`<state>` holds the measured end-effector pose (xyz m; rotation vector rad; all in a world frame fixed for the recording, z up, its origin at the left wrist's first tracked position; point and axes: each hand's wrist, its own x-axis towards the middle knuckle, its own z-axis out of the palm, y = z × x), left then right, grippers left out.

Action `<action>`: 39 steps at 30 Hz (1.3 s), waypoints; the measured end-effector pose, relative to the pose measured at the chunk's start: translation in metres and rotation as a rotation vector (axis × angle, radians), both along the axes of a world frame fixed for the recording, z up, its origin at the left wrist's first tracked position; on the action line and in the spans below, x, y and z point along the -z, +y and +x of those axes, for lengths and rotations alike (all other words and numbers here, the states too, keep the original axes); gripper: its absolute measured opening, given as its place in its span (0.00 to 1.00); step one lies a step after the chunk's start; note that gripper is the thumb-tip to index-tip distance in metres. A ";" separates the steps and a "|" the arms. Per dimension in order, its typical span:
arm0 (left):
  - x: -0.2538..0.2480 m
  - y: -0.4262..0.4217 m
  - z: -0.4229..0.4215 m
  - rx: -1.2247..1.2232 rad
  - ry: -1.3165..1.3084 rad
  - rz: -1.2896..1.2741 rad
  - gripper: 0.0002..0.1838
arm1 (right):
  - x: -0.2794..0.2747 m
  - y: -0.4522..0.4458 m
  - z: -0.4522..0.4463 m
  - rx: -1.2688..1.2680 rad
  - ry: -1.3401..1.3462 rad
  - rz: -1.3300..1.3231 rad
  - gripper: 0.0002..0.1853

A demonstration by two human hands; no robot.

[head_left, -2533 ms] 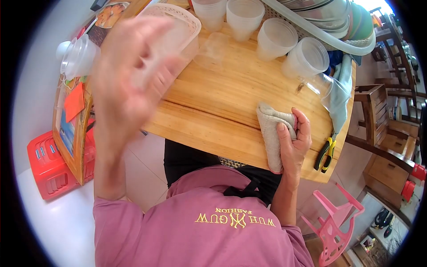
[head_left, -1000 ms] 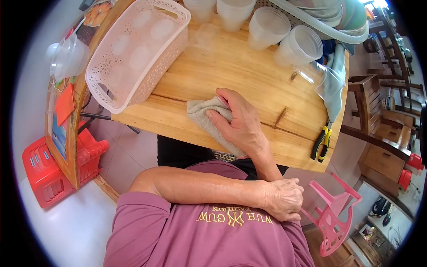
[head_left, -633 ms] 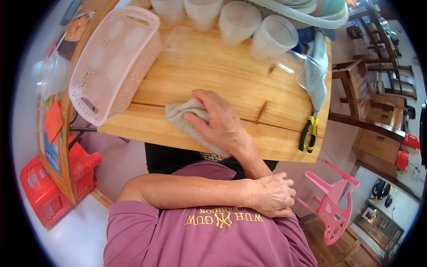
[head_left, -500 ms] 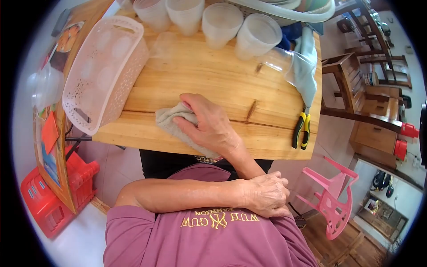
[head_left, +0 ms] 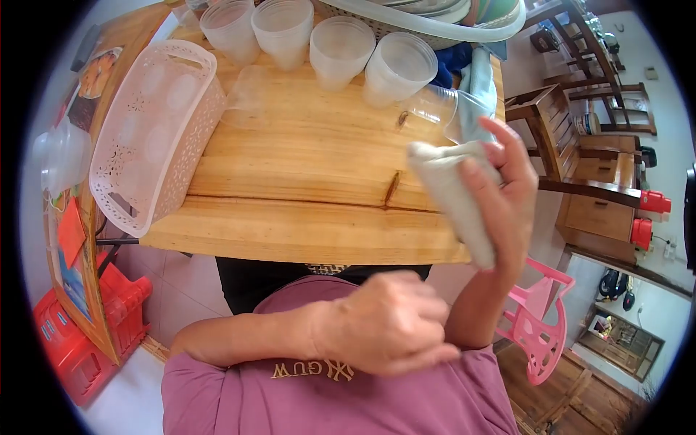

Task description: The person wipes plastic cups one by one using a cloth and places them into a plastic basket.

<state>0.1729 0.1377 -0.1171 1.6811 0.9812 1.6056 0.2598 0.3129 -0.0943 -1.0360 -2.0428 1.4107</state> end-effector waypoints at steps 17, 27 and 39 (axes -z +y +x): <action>0.053 -0.029 -0.030 -0.213 0.061 -0.387 0.18 | -0.014 0.035 0.030 0.112 -0.157 -0.167 0.17; 0.059 -0.020 -0.031 0.053 -0.911 -0.674 0.34 | -0.007 -0.028 0.036 -0.342 -0.031 -0.377 0.26; 0.068 -0.049 -0.063 -0.227 -0.856 -0.636 0.28 | 0.023 -0.025 0.046 0.069 0.365 -0.432 0.32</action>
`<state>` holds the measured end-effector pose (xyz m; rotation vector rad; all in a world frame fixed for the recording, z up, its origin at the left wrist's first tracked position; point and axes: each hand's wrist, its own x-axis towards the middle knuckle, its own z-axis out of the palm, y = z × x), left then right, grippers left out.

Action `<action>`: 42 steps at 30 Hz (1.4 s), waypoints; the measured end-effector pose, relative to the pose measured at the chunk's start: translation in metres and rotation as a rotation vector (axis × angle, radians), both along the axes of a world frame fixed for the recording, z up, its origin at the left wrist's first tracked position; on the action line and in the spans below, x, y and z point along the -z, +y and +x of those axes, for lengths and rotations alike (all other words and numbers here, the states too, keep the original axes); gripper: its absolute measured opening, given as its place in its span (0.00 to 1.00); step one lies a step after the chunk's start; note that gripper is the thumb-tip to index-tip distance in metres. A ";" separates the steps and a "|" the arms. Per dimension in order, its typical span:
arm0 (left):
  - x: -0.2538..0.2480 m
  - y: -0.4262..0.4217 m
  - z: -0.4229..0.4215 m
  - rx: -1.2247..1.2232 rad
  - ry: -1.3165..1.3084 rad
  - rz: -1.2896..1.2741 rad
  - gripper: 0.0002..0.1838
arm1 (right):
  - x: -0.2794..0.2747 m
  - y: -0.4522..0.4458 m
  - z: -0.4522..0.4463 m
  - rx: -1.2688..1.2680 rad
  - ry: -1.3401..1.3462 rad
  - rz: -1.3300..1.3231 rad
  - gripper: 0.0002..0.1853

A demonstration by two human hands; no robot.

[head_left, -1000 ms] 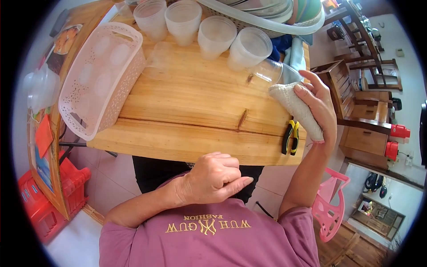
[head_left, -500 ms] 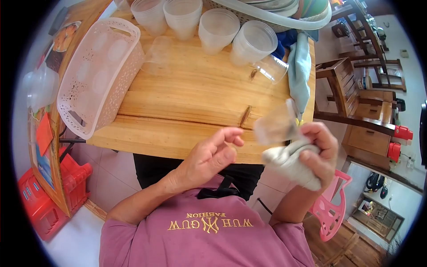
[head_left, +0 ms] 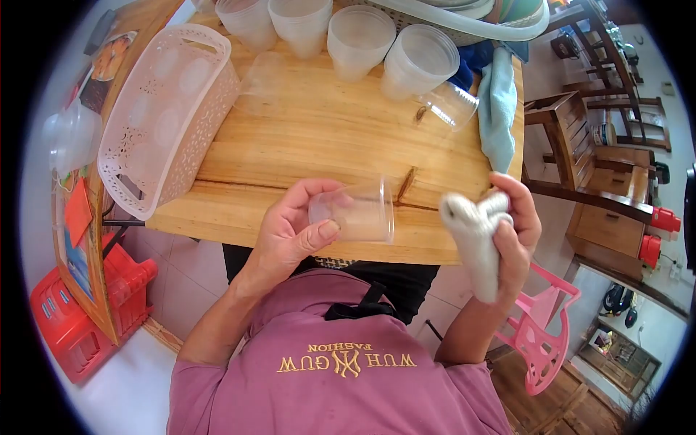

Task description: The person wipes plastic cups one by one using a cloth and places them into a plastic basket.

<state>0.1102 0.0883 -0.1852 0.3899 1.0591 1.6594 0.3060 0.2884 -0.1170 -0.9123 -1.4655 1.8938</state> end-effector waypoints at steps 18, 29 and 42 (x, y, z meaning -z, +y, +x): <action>-0.012 0.003 0.009 0.112 0.095 -0.151 0.30 | 0.012 -0.038 -0.052 -0.447 -0.458 0.569 0.29; -0.009 -0.005 0.006 0.168 -0.009 -0.196 0.25 | 0.039 -0.030 -0.040 0.005 -0.261 0.512 0.20; -0.005 -0.009 -0.004 -0.039 0.427 -0.109 0.28 | 0.024 -0.025 -0.034 -0.393 -0.174 0.189 0.16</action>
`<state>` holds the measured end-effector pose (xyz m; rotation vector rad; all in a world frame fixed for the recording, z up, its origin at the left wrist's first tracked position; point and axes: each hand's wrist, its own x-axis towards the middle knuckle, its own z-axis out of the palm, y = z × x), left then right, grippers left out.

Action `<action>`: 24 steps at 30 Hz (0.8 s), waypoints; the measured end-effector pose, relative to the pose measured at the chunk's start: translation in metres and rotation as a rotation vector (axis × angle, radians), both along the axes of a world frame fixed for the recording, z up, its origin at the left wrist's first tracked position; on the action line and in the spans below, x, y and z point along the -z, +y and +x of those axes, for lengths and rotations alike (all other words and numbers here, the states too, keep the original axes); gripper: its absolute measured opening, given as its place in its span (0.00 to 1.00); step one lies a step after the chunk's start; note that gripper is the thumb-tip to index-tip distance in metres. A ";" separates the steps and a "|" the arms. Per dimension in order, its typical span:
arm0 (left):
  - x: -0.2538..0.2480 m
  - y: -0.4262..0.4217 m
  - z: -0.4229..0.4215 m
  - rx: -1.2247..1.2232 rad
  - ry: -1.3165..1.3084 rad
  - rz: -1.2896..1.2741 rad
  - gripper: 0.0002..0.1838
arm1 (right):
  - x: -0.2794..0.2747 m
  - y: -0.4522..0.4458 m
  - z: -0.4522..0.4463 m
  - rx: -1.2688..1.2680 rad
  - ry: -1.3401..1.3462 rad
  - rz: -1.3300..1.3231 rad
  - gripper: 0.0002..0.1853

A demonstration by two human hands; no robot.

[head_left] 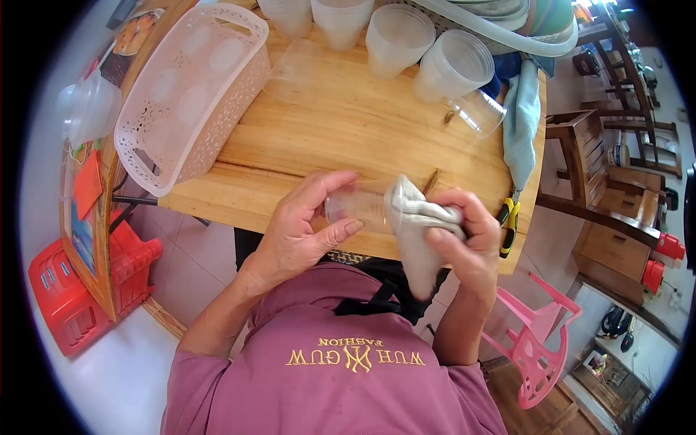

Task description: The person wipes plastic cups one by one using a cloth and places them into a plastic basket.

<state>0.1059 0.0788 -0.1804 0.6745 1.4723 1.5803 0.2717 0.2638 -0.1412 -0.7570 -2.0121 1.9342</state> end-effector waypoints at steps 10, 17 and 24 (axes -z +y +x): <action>-0.021 0.002 -0.003 0.236 0.512 -0.169 0.30 | -0.010 -0.002 -0.007 0.251 0.105 -0.070 0.18; -0.016 0.011 -0.005 0.158 0.753 -0.056 0.25 | -0.025 -0.015 -0.020 -0.181 0.004 0.658 0.17; -0.005 -0.002 -0.013 0.015 0.195 -0.275 0.22 | -0.017 -0.015 -0.011 -0.511 -0.208 0.523 0.15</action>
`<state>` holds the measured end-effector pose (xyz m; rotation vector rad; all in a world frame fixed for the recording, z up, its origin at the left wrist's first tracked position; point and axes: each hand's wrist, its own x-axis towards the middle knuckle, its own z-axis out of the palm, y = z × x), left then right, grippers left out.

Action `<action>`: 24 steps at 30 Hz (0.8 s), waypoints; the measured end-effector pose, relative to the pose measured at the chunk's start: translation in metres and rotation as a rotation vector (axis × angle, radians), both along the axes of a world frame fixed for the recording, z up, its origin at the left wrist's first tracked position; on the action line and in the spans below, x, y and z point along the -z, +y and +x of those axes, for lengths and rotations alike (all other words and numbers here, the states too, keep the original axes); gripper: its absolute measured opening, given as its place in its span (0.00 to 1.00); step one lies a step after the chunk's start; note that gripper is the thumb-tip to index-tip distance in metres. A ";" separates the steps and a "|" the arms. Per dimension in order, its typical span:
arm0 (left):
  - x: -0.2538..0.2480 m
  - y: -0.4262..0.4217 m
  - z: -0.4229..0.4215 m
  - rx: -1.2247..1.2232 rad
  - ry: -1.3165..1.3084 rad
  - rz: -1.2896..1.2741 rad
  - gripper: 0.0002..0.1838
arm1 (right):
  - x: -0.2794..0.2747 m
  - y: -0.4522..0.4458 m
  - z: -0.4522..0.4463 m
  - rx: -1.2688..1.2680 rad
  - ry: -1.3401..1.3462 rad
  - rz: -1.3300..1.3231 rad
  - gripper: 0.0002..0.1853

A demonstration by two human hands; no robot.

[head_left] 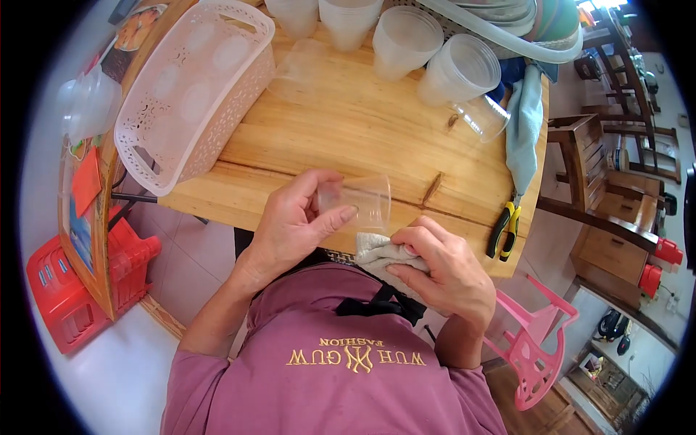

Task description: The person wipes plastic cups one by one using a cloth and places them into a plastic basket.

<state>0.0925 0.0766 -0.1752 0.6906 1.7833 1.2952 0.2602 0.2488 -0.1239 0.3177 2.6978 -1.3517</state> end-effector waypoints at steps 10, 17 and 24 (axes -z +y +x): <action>-0.007 -0.005 0.006 0.191 -0.674 0.217 0.25 | 0.015 0.004 0.003 0.523 0.206 -0.105 0.16; -0.002 -0.008 0.004 0.244 -0.652 0.210 0.23 | 0.023 0.006 0.016 0.749 0.548 -0.647 0.15; 0.004 0.000 0.025 0.041 -0.743 0.276 0.26 | 0.034 -0.001 0.002 0.874 0.469 -0.666 0.15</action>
